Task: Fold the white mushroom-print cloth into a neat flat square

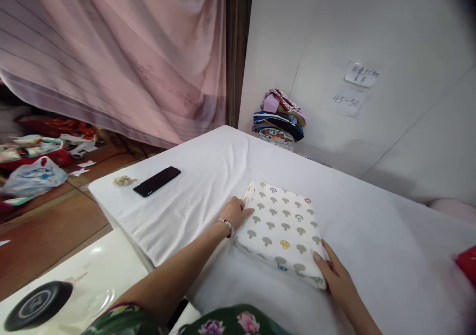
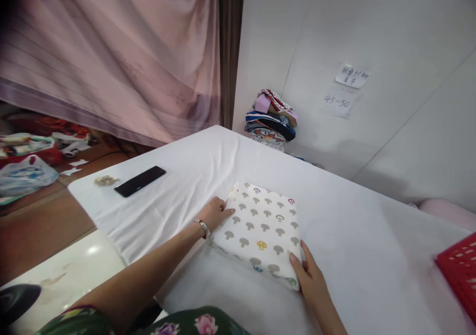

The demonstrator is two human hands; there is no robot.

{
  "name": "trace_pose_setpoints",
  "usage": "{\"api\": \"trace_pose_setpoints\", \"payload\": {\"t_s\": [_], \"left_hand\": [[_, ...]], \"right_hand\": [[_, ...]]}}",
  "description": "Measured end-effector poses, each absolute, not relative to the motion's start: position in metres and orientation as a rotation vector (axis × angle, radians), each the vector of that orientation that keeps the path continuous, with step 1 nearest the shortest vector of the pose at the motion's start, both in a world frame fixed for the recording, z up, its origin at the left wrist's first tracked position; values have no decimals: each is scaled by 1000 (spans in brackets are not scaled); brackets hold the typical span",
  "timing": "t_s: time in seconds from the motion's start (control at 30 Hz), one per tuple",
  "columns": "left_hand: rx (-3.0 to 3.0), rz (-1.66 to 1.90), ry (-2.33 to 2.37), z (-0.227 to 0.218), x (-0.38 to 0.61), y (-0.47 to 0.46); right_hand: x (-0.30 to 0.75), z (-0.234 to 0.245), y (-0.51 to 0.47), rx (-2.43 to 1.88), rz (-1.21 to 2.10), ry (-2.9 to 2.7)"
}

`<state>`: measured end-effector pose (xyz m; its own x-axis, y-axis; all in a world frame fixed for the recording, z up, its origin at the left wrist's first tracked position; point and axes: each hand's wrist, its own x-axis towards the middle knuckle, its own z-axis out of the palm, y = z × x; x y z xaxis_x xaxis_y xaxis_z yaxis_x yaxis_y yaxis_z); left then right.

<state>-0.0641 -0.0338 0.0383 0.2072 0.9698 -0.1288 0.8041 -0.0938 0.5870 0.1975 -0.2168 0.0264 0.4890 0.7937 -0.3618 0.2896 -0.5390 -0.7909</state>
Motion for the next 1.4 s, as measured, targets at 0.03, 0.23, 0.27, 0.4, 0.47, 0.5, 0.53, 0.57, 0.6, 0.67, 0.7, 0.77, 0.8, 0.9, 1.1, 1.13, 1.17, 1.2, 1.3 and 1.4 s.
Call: {"api": "trace_pose_setpoints", "payload": {"t_s": [0.03,0.23,0.27,0.4,0.47,0.5,0.53,0.57,0.6,0.67,0.7,0.77,0.8,0.9,1.1,1.13,1.17,1.2,1.3,1.4], "left_hand": [[1933,396,1635,37,-65,-33],[1885,403,1656,28,-66,-28],[1889,395,1657,28,-66,-28],[1878,373,1668,33,-65,-30],[1869,377,1663,37,-66,-31],[1872,384,1659,38,-66,-32],[1879,396,1657,39,-66,-32],[1890,414,1663,40,-65,-32],[1901,439,1672,41,-65,-32],[1927,494,1689,42,-64,-31],[1937,516,1690,43,-63,-29],[1954,523,1675,43,-62,-27],[1960,512,1663,43,-62,-26],[1959,473,1642,41,-61,-23],[1971,483,1646,35,-59,-19],[1965,484,1645,34,-59,-18],[1952,487,1645,34,-59,-18],[1932,491,1646,34,-59,-17],[1829,502,1663,34,-60,-17],[1756,495,1682,33,-61,-17]], "right_hand": [[198,26,-217,-2076,969,-893],[200,21,-217,-2103,935,-901],[200,21,-217,-2105,934,-903],[198,23,-218,-2104,934,-910],[196,26,-219,-2083,938,-917],[195,28,-219,-2068,943,-920],[194,29,-219,-2056,947,-916],[193,30,-220,-2048,948,-907],[193,31,-220,-2046,947,-896],[193,32,-220,-2047,945,-891],[193,31,-220,-2051,946,-892],[194,31,-220,-2052,949,-897],[194,31,-220,-2048,955,-898],[194,32,-220,-2039,969,-892],[192,36,-220,-2031,988,-888],[192,36,-219,-2022,994,-887],[191,36,-219,-2013,993,-880],[190,36,-219,-2006,981,-867],[187,35,-217,-2017,893,-818],[184,33,-217,-2032,874,-807]]}}
